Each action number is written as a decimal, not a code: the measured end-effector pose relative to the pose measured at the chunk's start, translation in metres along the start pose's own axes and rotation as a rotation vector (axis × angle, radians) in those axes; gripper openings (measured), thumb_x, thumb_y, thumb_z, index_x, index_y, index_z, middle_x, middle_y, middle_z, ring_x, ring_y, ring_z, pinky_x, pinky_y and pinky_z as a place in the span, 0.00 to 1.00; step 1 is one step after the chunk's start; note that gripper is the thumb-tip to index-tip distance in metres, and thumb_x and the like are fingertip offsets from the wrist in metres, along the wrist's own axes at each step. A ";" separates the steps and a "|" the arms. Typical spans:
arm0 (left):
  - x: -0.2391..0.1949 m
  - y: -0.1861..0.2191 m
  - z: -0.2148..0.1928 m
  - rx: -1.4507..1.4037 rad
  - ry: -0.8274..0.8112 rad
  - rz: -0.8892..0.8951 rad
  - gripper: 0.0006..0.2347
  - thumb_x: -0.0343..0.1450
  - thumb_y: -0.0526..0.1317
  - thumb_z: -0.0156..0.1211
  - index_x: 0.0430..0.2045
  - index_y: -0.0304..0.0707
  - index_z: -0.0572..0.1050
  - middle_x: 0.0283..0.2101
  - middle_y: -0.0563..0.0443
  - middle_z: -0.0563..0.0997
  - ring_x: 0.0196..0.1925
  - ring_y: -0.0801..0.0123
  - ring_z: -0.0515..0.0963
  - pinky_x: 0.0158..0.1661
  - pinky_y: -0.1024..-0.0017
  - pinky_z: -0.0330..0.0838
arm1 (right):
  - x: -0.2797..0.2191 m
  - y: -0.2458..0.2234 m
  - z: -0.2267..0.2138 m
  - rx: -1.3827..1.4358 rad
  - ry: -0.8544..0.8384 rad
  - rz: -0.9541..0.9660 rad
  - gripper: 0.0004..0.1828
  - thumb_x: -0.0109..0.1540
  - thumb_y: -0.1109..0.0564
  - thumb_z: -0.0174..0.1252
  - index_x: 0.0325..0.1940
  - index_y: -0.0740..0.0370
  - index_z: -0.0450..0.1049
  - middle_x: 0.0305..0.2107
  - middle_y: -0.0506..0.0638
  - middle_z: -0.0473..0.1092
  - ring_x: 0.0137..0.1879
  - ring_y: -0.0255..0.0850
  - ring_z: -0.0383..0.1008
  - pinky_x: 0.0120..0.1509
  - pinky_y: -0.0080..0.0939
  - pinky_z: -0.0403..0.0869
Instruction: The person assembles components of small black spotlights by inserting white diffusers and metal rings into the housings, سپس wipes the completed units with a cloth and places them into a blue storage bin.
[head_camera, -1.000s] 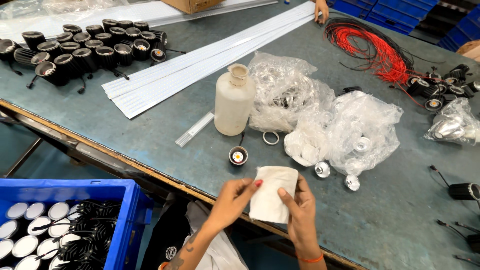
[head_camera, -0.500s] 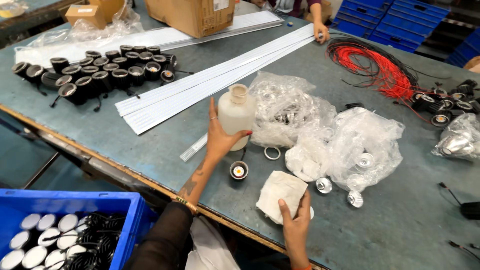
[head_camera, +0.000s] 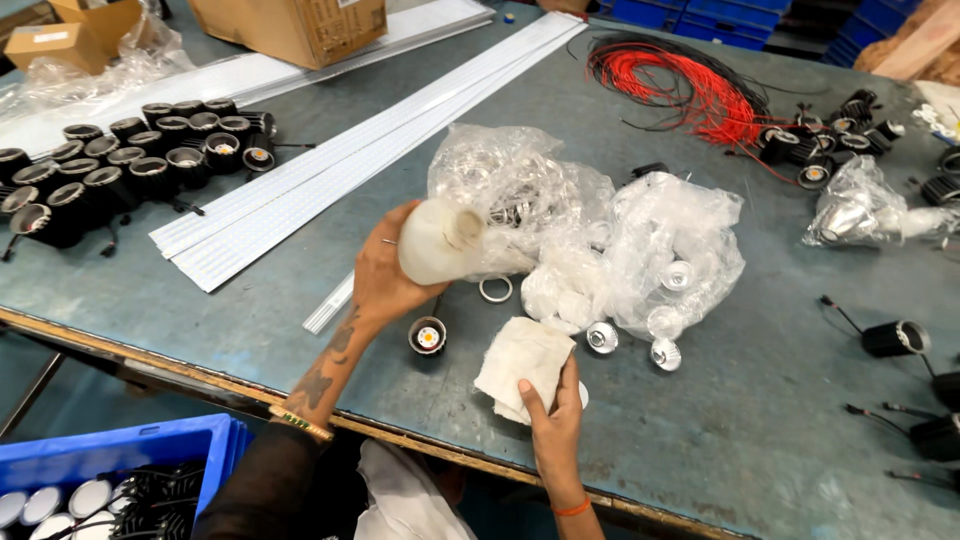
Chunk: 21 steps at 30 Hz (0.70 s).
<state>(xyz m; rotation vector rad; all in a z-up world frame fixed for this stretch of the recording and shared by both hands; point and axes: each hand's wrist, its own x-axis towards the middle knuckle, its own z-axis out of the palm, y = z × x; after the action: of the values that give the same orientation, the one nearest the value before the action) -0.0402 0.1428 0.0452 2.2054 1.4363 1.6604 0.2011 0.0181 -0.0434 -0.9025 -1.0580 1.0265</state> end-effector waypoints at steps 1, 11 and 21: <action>0.001 0.002 -0.002 0.024 -0.017 0.086 0.40 0.53 0.42 0.81 0.61 0.37 0.67 0.58 0.42 0.78 0.59 0.47 0.78 0.63 0.56 0.70 | 0.000 0.002 -0.001 0.015 -0.006 -0.003 0.39 0.61 0.66 0.59 0.75 0.67 0.54 0.61 0.56 0.68 0.64 0.41 0.71 0.65 0.39 0.70; 0.008 0.033 -0.011 0.187 -0.259 0.423 0.37 0.56 0.41 0.78 0.62 0.36 0.67 0.62 0.40 0.73 0.66 0.49 0.72 0.71 0.50 0.58 | 0.002 0.003 -0.008 0.189 -0.036 0.079 0.41 0.59 0.67 0.59 0.75 0.68 0.54 0.62 0.57 0.67 0.66 0.44 0.69 0.69 0.43 0.68; -0.006 0.043 0.003 0.396 -0.430 0.547 0.40 0.52 0.34 0.72 0.65 0.41 0.65 0.63 0.41 0.72 0.68 0.52 0.70 0.73 0.50 0.51 | 0.001 0.002 -0.006 0.211 -0.046 0.067 0.45 0.57 0.67 0.58 0.77 0.67 0.50 0.63 0.58 0.66 0.68 0.45 0.68 0.70 0.44 0.67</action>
<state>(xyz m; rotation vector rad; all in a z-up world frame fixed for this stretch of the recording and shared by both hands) -0.0107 0.1154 0.0615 3.1417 1.1871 0.9107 0.2071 0.0190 -0.0466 -0.7499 -0.9420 1.1956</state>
